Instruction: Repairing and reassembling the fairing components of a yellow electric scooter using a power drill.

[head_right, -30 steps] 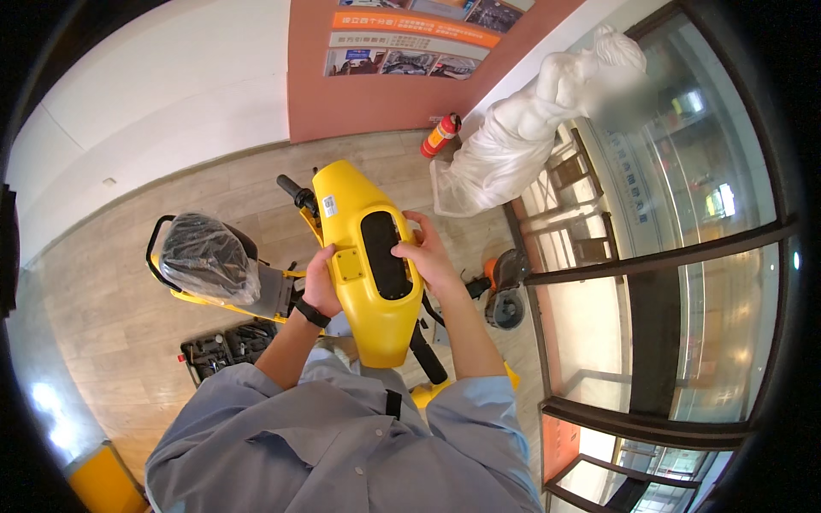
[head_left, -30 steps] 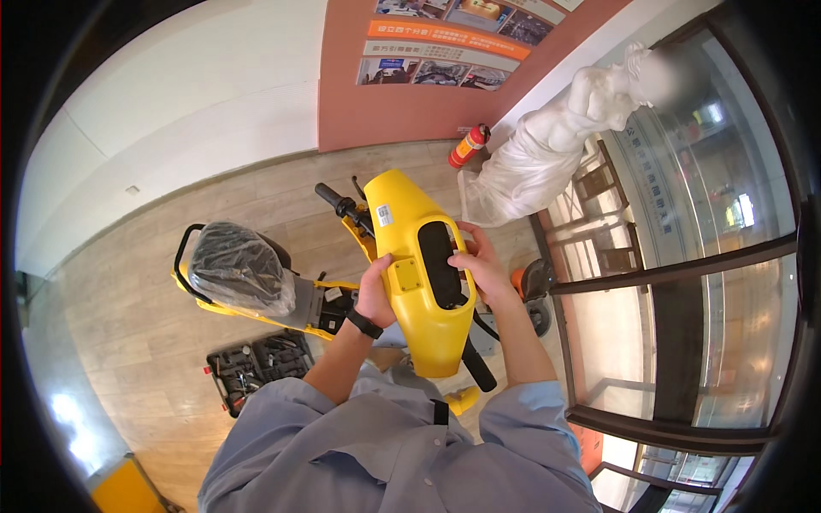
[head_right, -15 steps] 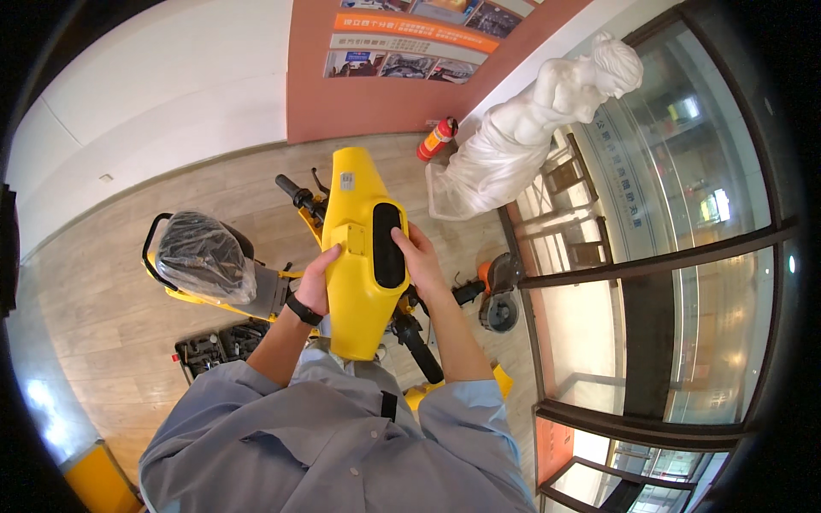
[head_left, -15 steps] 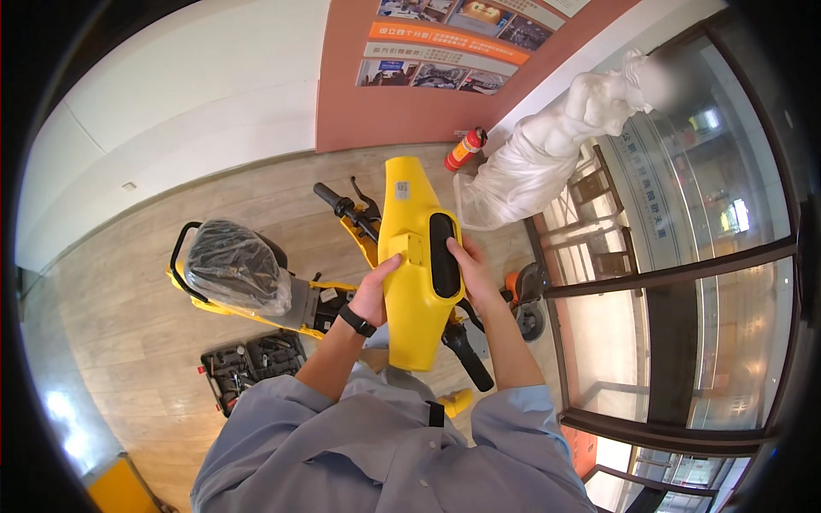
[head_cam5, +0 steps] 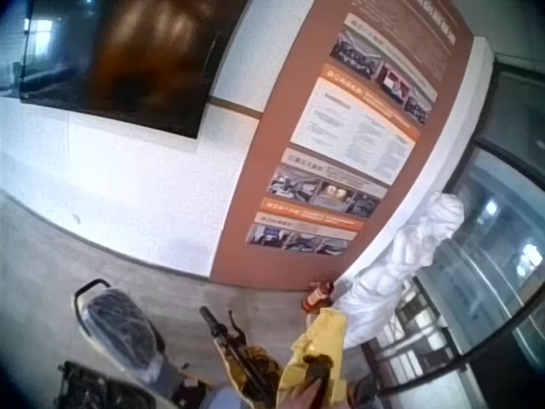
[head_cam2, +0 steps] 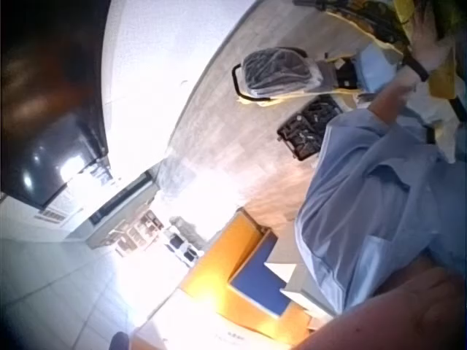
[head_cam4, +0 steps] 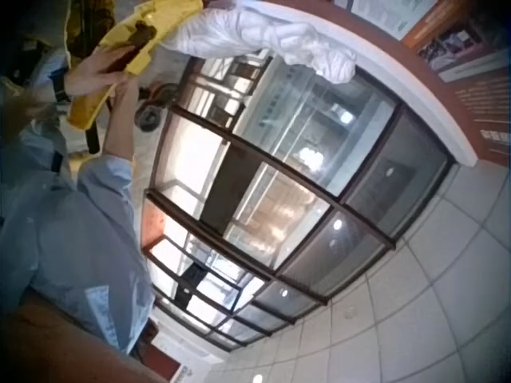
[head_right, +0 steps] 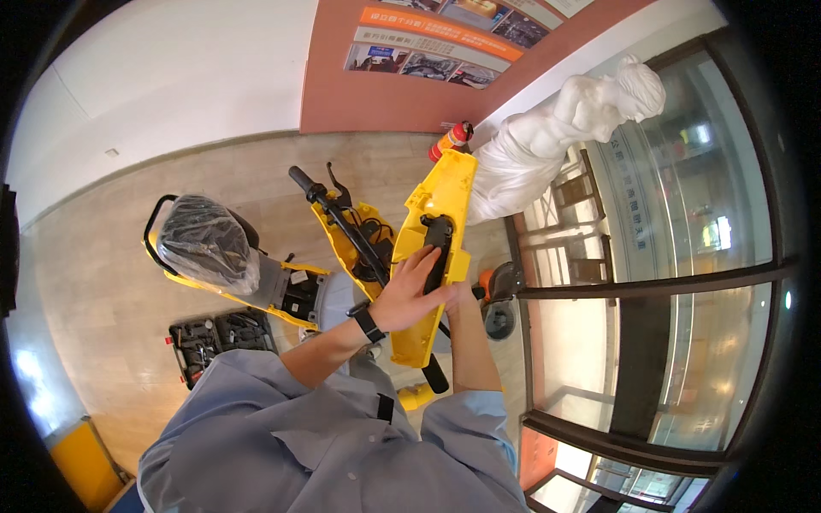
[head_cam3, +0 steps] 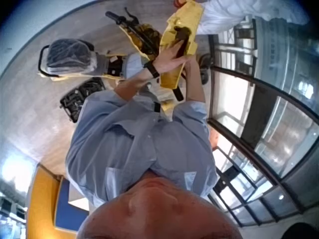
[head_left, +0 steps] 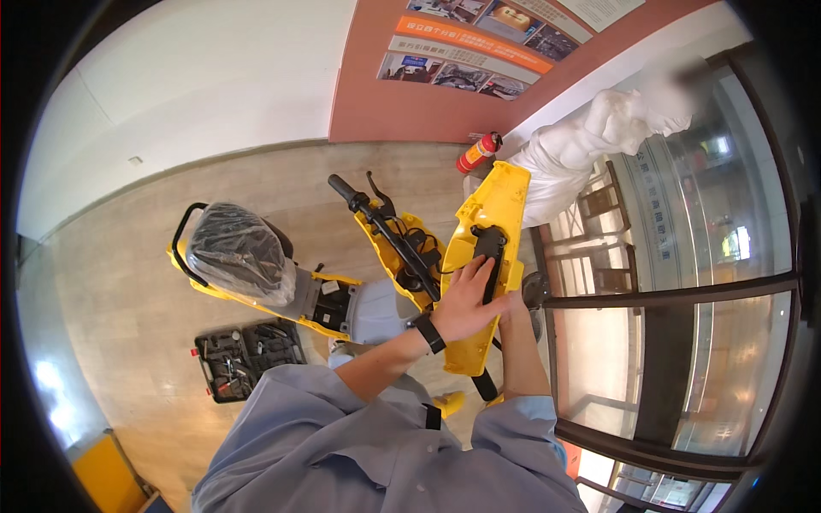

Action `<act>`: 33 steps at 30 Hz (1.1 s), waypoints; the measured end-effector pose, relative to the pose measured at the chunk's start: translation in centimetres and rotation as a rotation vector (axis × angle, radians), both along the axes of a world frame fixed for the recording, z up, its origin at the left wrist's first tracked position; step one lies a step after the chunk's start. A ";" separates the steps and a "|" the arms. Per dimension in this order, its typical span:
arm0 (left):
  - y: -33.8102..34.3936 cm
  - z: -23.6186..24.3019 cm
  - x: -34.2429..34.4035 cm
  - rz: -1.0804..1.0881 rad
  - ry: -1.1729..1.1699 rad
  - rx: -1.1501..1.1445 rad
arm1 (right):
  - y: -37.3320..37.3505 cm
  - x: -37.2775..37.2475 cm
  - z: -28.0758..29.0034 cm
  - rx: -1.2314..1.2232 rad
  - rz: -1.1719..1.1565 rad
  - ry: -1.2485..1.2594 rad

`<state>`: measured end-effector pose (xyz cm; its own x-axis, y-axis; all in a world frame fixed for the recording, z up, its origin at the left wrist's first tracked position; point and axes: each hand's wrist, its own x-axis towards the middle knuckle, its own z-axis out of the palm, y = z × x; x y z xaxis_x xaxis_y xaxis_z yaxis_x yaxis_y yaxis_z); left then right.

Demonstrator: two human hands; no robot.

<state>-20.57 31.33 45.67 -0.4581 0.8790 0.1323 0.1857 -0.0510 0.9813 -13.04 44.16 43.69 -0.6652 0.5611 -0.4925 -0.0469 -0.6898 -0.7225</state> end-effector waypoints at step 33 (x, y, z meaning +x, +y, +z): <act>-3.6 -2.0 -0.4 -0.055 0.569 -0.104 | -1.6 1.9 0.3 -0.165 -0.152 0.134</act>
